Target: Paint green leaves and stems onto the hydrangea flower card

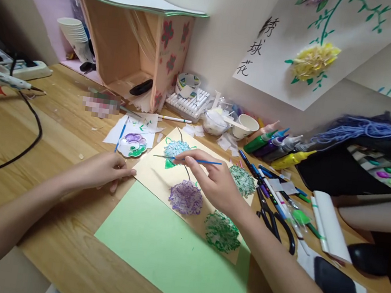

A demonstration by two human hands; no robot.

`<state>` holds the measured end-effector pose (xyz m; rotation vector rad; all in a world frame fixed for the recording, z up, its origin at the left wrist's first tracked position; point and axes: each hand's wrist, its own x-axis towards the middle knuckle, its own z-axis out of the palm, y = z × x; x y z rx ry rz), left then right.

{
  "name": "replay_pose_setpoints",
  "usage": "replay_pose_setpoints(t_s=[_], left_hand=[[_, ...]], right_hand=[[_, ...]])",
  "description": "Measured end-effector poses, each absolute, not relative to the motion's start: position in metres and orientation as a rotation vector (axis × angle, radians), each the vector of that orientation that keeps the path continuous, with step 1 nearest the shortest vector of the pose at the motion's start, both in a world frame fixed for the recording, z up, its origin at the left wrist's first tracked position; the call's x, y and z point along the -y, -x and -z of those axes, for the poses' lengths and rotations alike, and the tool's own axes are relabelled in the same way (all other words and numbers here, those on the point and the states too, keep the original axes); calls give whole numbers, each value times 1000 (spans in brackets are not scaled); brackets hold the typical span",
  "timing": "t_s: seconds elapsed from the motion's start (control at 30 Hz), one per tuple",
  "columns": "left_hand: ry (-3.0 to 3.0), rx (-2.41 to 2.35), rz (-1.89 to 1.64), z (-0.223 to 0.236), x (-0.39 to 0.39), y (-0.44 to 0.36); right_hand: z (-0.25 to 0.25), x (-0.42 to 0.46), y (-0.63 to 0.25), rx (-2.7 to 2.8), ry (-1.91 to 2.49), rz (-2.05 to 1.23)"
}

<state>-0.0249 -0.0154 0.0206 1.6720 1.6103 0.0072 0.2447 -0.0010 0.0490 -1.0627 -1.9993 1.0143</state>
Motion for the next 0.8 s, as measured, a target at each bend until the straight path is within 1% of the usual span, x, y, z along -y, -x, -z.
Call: replay_pose_setpoints(t_s=[0.1, 0.27, 0.53, 0.63, 0.8], left_hand=[[-1668, -1580, -59, -20, 16, 22], [-1614, -1488, -108, -15, 14, 24], [-1648, -1483, -165, -9, 12, 27], [-1664, -1497, -176, -8, 12, 27], [-1764, -1547, -169, -11, 10, 24]], right_hand=[[-51, -11, -220, 2093, 1046, -1040], [-48, -24, -191, 2369, 984, -942], [-52, -24, -190, 2408, 990, -884], [-58, -23, -198, 2300, 1004, -858], [-65, -15, -236, 1925, 1095, -820]])
